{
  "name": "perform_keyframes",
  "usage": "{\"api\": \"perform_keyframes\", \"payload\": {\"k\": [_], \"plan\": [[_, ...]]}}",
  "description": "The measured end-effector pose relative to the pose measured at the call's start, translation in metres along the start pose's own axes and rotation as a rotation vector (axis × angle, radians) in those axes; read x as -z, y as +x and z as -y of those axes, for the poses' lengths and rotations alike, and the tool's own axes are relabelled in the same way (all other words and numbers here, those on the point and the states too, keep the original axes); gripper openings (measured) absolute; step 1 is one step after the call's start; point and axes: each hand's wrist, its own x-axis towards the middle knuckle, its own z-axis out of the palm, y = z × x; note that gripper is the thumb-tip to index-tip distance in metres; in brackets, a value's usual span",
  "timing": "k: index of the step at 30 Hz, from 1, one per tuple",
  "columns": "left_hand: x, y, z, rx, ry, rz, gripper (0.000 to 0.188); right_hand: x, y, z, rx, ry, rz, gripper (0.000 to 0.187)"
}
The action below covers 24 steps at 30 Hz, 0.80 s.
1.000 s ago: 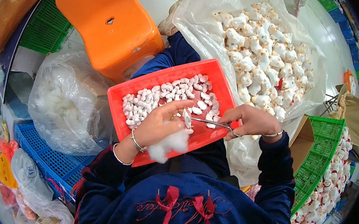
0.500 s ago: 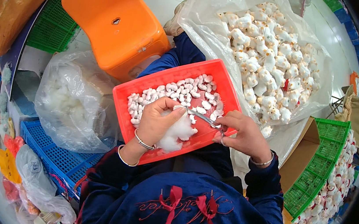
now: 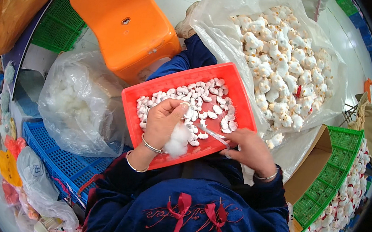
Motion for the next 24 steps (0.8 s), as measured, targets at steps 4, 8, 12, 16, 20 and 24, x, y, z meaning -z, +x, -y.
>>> {"api": "perform_keyframes", "payload": {"k": [4,8,12,16,20,24], "plan": [[-0.01,-0.004,0.001,-0.118,0.191,-0.086,0.017,0.017,-0.006,0.011,-0.014,0.042,-0.266,0.037],[-0.013,-0.006,-0.001,-0.13,0.185,-0.068,0.018,0.007,0.003,0.023,0.065,-0.02,-0.24,0.032],[-0.009,-0.006,-0.001,-0.122,0.145,-0.018,0.02,0.002,0.004,0.021,0.022,-0.03,-0.228,0.033],[-0.01,-0.008,-0.003,-0.071,0.189,-0.022,0.02,0.002,0.002,0.022,0.027,0.017,-0.248,0.034],[-0.009,-0.006,-0.002,-0.051,0.139,0.05,0.019,0.004,0.002,0.023,0.026,0.024,-0.241,0.034],[-0.009,-0.007,-0.001,-0.077,0.191,0.059,0.019,0.008,0.004,0.019,0.054,0.028,-0.213,0.035]]}}
